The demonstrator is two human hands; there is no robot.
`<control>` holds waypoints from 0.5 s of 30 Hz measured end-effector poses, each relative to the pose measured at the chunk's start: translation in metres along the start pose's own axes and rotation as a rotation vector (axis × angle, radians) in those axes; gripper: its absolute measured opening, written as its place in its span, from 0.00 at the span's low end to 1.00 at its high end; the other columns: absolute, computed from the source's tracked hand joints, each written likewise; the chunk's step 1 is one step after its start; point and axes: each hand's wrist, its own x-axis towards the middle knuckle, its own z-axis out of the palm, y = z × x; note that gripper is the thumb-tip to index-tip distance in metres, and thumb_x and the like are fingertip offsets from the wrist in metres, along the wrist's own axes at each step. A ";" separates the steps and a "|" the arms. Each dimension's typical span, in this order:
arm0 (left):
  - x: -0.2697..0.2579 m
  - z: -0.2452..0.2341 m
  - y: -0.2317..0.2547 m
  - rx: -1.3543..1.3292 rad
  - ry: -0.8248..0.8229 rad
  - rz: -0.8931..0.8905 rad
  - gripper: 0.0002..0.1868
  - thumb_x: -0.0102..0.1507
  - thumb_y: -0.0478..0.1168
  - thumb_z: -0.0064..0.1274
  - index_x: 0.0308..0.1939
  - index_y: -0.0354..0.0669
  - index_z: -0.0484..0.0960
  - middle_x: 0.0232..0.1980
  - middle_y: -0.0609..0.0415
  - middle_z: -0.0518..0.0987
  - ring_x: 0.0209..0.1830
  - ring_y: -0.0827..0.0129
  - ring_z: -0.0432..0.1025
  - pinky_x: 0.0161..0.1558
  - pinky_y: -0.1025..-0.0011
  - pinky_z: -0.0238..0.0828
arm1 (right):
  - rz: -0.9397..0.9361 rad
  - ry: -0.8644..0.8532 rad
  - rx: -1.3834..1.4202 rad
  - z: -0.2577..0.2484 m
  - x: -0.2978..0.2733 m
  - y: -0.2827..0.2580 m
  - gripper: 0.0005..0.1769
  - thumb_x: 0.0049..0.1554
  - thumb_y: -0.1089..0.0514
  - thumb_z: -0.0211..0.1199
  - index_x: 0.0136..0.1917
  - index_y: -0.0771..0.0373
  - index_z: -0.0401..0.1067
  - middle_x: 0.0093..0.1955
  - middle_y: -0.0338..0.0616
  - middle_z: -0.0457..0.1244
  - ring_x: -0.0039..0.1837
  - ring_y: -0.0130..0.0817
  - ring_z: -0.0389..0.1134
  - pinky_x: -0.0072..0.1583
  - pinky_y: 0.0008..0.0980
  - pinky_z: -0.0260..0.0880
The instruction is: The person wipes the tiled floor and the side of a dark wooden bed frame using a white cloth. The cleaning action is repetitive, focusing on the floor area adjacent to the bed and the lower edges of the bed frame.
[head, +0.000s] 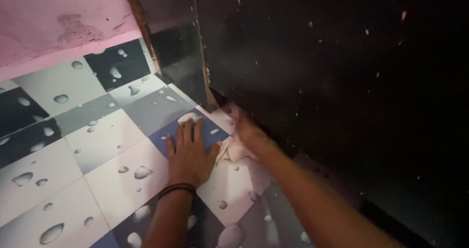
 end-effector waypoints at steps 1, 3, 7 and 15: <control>0.001 0.000 0.001 -0.008 0.004 0.007 0.44 0.63 0.59 0.50 0.77 0.51 0.49 0.81 0.47 0.49 0.82 0.55 0.38 0.76 0.44 0.29 | -0.017 -0.004 0.028 -0.003 -0.005 -0.018 0.28 0.67 0.58 0.43 0.80 0.50 0.55 0.73 0.49 0.61 0.69 0.44 0.66 0.67 0.44 0.65; 0.001 -0.001 -0.001 -0.021 0.012 0.017 0.45 0.63 0.57 0.51 0.78 0.52 0.48 0.81 0.48 0.49 0.82 0.55 0.39 0.76 0.44 0.30 | -0.054 0.007 -0.062 -0.010 -0.024 -0.049 0.28 0.64 0.61 0.48 0.77 0.51 0.59 0.74 0.48 0.61 0.71 0.44 0.65 0.68 0.44 0.65; 0.002 -0.002 -0.003 -0.082 -0.007 0.009 0.49 0.60 0.55 0.55 0.79 0.53 0.46 0.81 0.50 0.47 0.83 0.56 0.38 0.77 0.44 0.28 | 0.024 -0.088 0.127 -0.023 -0.049 -0.065 0.32 0.59 0.66 0.52 0.76 0.50 0.60 0.72 0.47 0.63 0.67 0.51 0.67 0.65 0.49 0.69; 0.008 0.001 -0.011 -0.154 0.001 0.007 0.54 0.56 0.54 0.60 0.78 0.49 0.44 0.81 0.48 0.48 0.84 0.52 0.37 0.76 0.40 0.25 | -0.222 -0.156 0.451 -0.019 -0.020 0.013 0.25 0.69 0.53 0.40 0.75 0.56 0.65 0.72 0.56 0.58 0.65 0.47 0.62 0.63 0.47 0.69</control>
